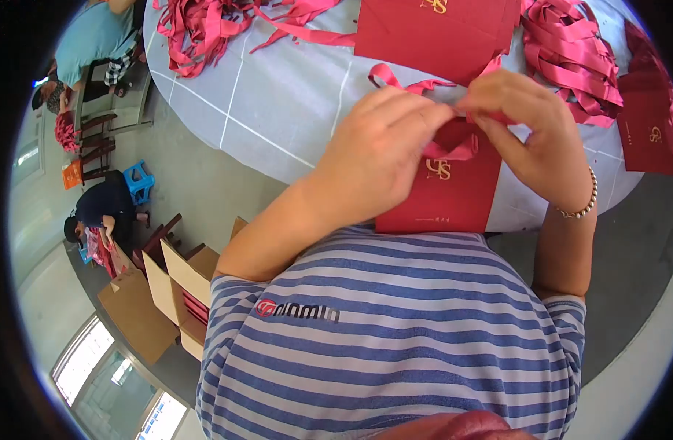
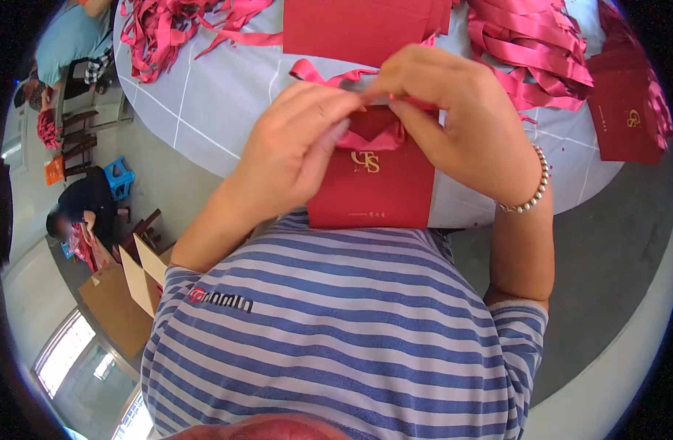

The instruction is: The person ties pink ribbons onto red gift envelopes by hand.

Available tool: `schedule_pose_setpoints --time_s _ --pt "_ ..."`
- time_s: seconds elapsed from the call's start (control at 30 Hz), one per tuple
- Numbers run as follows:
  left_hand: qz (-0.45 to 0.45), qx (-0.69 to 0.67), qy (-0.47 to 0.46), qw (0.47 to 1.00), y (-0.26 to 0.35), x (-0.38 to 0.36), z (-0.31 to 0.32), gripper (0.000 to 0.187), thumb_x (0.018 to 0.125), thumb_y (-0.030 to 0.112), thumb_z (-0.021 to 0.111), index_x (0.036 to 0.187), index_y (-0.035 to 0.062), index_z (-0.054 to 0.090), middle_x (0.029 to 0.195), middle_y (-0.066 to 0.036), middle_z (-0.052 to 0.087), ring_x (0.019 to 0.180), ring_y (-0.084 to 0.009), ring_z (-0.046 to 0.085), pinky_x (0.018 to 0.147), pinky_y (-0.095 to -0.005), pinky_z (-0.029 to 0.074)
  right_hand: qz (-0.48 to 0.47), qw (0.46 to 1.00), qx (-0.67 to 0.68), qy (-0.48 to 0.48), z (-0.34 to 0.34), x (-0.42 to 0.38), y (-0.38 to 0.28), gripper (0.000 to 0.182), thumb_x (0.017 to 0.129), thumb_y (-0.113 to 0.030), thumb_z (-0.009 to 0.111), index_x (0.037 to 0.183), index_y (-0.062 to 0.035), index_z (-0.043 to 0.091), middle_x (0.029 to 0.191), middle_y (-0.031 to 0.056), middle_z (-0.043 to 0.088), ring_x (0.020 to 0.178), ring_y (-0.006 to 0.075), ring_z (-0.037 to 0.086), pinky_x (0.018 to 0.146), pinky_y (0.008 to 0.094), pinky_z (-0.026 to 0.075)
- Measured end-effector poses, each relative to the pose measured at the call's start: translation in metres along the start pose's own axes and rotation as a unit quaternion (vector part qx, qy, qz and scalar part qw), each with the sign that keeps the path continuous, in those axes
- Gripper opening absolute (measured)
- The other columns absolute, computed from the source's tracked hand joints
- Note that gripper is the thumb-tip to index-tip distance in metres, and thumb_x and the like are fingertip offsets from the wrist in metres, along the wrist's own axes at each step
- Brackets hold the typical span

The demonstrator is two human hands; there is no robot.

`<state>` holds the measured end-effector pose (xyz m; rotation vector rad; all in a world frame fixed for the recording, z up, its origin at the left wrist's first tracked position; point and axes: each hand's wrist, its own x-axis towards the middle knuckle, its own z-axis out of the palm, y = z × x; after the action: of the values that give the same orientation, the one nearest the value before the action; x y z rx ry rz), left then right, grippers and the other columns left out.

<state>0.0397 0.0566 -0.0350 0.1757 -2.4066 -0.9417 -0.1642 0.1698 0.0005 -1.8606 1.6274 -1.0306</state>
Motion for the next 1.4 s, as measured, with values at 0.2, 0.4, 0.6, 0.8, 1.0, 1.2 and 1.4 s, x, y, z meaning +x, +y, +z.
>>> schedule_pose_setpoints --time_s 0.2,0.4,0.6,0.8,1.0,1.2,1.4 --pt "-0.156 -0.134 -0.052 0.977 -0.009 -0.002 -0.011 0.032 0.099 -0.002 0.050 0.128 0.0010 0.064 0.104 -0.011 0.069 0.098 -0.0213 0.065 0.088 -0.0305 0.050 -0.012 0.997 -0.045 -0.065 0.008 -0.017 -0.001 0.023 0.082 0.008 0.065 0.103 0.0004 0.071 0.108 0.0152 0.069 0.095 0.0312 0.069 0.082 0.0360 0.056" --pt "-0.199 -0.230 -0.085 0.949 -0.017 0.004 -0.012 0.033 0.103 -0.001 0.044 0.130 0.0006 0.064 0.105 -0.008 0.070 0.100 -0.0154 0.065 0.091 -0.0287 0.050 -0.025 0.984 -0.147 -0.099 0.008 -0.007 0.000 0.016 0.083 0.000 0.061 0.096 -0.0025 0.070 0.097 0.0099 0.063 0.085 0.0285 0.067 0.074 0.0369 0.056" --pt "-0.211 -0.193 -0.096 0.953 -0.012 0.007 -0.013 0.030 0.102 0.001 0.049 0.126 -0.0007 0.066 0.107 -0.010 0.072 0.099 -0.0163 0.066 0.089 -0.0291 0.051 -0.073 0.963 -0.228 -0.124 0.012 0.001 0.002 0.005 0.081 -0.004 0.063 0.085 -0.0043 0.060 0.087 0.0102 0.057 0.077 0.0285 0.065 0.066 0.0381 0.054" --pt "-0.203 -0.159 -0.116 0.959 -0.014 0.006 -0.011 0.027 0.101 0.003 0.054 0.124 -0.0010 0.067 0.104 -0.010 0.074 0.094 -0.0165 0.067 0.086 -0.0289 0.052 -0.095 0.959 -0.266 0.027 0.032 -0.017 0.010 0.019 0.074 -0.012 0.072 0.080 -0.0091 0.054 0.080 0.0056 0.055 0.066 0.0214 0.061 0.055 0.0364 0.050" --pt "-0.178 -0.127 -0.128 0.967 -0.011 0.011 -0.009 0.026 0.099 0.004 0.058 0.122 -0.0003 0.068 0.098 -0.009 0.074 0.084 -0.0151 0.065 0.079 -0.0290 0.052 -0.127 0.926 -0.328 0.135 0.045 -0.025 0.014 0.019 0.070 -0.013 0.072 0.077 -0.0096 0.054 0.078 0.0055 0.054 0.065 0.0220 0.059 0.056 0.0352 0.048" --pt "-0.156 -0.157 -0.107 0.969 -0.018 0.003 -0.003 0.031 0.090 0.004 0.069 0.121 0.0002 0.068 0.097 -0.011 0.072 0.083 -0.0136 0.064 0.076 -0.0286 0.052 -0.134 0.966 -0.188 0.114 0.053 -0.026 0.016 0.019 0.073 -0.006 0.076 0.085 -0.0051 0.062 0.081 0.0075 0.060 0.067 0.0249 0.061 0.058 0.0353 0.049" --pt "-0.121 -0.081 -0.099 0.984 -0.004 0.010 -0.013 0.039 0.084 0.010 0.076 0.121 0.0002 0.068 0.092 -0.012 0.071 0.082 -0.0211 0.066 0.072 -0.0326 0.051 -0.009 0.988 -0.022 0.152 0.029 -0.036 0.005 0.014 0.081 0.003 0.077 0.081 -0.0009 0.064 0.074 0.0086 0.062 0.063 0.0216 0.060 0.056 0.0306 0.046"
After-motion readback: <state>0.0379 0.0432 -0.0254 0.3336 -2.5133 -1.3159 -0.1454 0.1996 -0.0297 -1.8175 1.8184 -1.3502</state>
